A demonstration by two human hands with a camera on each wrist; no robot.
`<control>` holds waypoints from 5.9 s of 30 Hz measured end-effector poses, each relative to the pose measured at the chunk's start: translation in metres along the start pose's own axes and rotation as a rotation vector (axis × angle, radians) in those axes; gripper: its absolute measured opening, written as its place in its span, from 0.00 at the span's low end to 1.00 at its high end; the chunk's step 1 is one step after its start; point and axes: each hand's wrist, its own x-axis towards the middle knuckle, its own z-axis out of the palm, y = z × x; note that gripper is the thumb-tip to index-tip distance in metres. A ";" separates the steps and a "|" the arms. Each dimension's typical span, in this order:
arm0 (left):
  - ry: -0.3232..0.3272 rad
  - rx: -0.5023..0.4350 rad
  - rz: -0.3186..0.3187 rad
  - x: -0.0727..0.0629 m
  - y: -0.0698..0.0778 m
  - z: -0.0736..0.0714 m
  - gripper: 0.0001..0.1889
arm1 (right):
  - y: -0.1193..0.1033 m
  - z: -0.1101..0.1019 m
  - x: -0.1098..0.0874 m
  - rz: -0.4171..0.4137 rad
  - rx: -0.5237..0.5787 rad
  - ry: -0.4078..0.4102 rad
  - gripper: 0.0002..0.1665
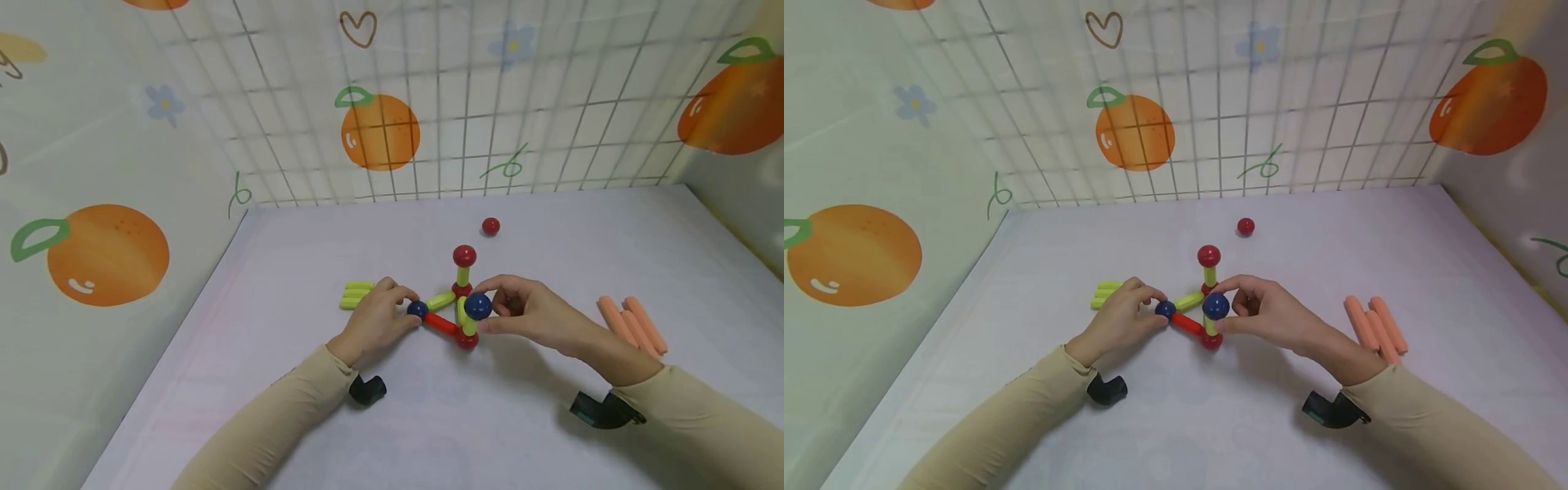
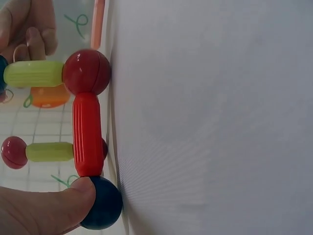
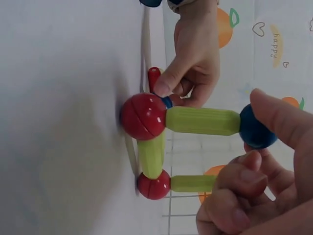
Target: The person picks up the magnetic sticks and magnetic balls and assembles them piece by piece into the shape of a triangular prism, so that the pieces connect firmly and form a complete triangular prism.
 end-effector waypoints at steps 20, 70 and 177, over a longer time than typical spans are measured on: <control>-0.057 -0.088 -0.005 -0.018 0.047 0.034 0.28 | 0.034 -0.029 0.013 0.115 -0.111 0.138 0.29; 0.116 -0.160 -0.042 0.000 0.011 0.008 0.12 | 0.015 -0.007 0.037 0.078 -0.082 0.209 0.30; 0.156 -0.256 -0.041 0.008 0.001 0.016 0.14 | 0.107 -0.096 -0.133 0.572 -0.484 0.558 0.46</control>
